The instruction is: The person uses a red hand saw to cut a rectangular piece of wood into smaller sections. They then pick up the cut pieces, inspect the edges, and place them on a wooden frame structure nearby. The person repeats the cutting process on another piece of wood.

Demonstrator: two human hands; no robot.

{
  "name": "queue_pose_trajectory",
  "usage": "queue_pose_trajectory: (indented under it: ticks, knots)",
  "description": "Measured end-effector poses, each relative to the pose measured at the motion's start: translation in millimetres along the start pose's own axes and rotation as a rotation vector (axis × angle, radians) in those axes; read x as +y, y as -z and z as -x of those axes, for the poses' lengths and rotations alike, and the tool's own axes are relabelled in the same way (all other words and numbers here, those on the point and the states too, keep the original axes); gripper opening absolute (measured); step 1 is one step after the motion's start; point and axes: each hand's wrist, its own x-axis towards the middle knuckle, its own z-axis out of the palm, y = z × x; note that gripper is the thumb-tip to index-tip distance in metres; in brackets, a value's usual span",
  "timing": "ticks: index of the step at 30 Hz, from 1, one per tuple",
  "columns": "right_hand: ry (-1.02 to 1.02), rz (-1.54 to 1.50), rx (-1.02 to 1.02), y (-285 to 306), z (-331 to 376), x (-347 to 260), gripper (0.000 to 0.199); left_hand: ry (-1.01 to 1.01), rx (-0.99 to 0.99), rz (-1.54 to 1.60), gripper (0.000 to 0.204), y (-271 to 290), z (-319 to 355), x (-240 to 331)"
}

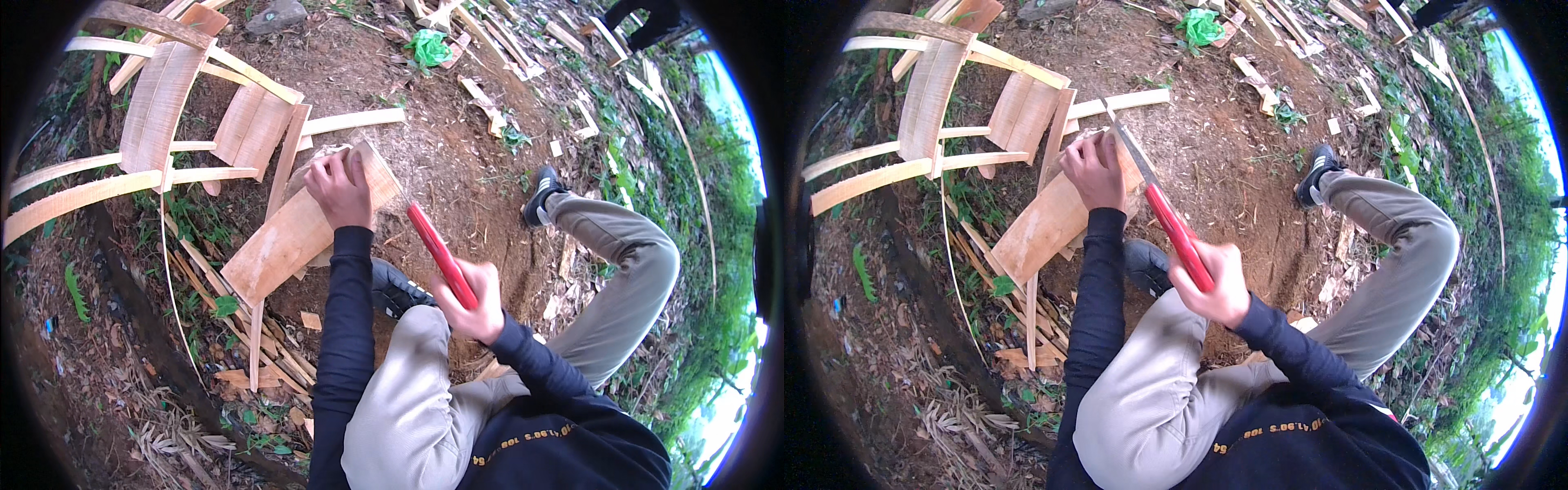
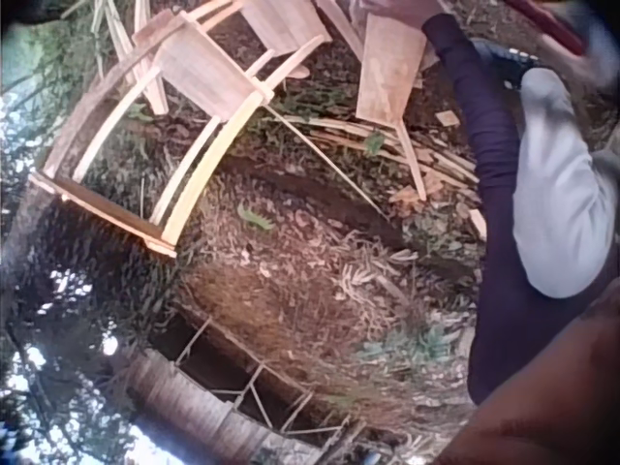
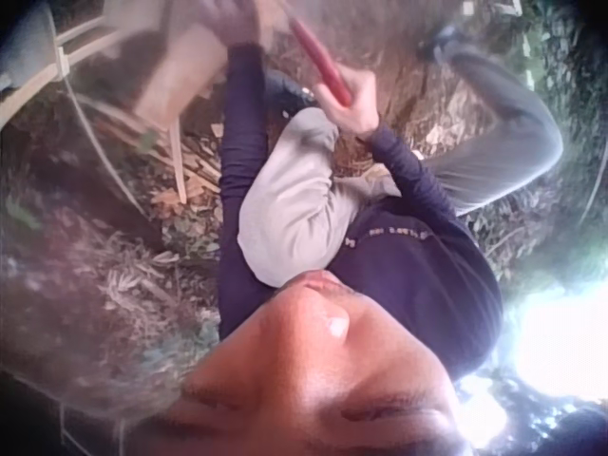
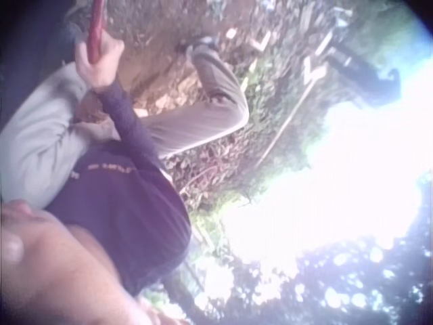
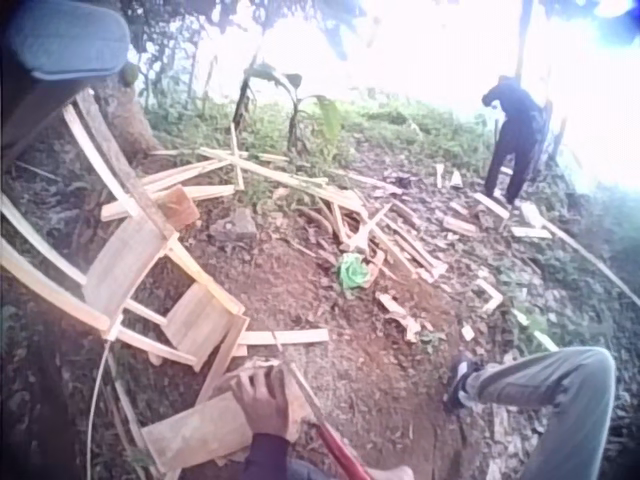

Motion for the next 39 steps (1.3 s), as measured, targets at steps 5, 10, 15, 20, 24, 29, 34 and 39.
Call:
queue_pose_trajectory:
  ticks: [5, 10, 15, 20, 24, 29, 34, 39]
  knots:
    - [-0.017, 0.014, -0.017, -14, -46, 14, 0.016, 0.007, -0.014, 0.009, 0.027, 1, -3, 0]
    - [-0.03, -0.001, -0.055, 13, 11, -1, 0.007, -0.044, 0.037, -0.031, 0.024, 0, 0, -5]
    - [-0.012, -0.034, -0.004, -13, -39, 13, 0.018, -0.012, -0.005, -0.015, 0.026, -3, -2, 0]
    - [-0.017, -0.025, -0.047, 12, 21, 6, 0.009, -0.001, -0.003, -0.043, 0.026, -1, 1, -3]
    - [-0.013, -0.031, -0.046, 3, -11, 12, 0.015, -0.028, 0.009, -0.017, 0.028, -2, -2, -3]
    - [-0.053, 0.003, -0.069, 11, -7, 4, 0.017, -0.004, 0.001, -0.017, 0.028, -2, 1, -6]
    - [-0.08, -0.019, -0.059, 17, 7, -1, 0.016, -0.02, -0.004, -0.014, 0.028, -2, 5, -4]
    - [-0.041, -0.063, -0.026, -5, -18, 8, 0.021, 0.016, -0.022, -0.031, 0.028, 0, 0, -5]
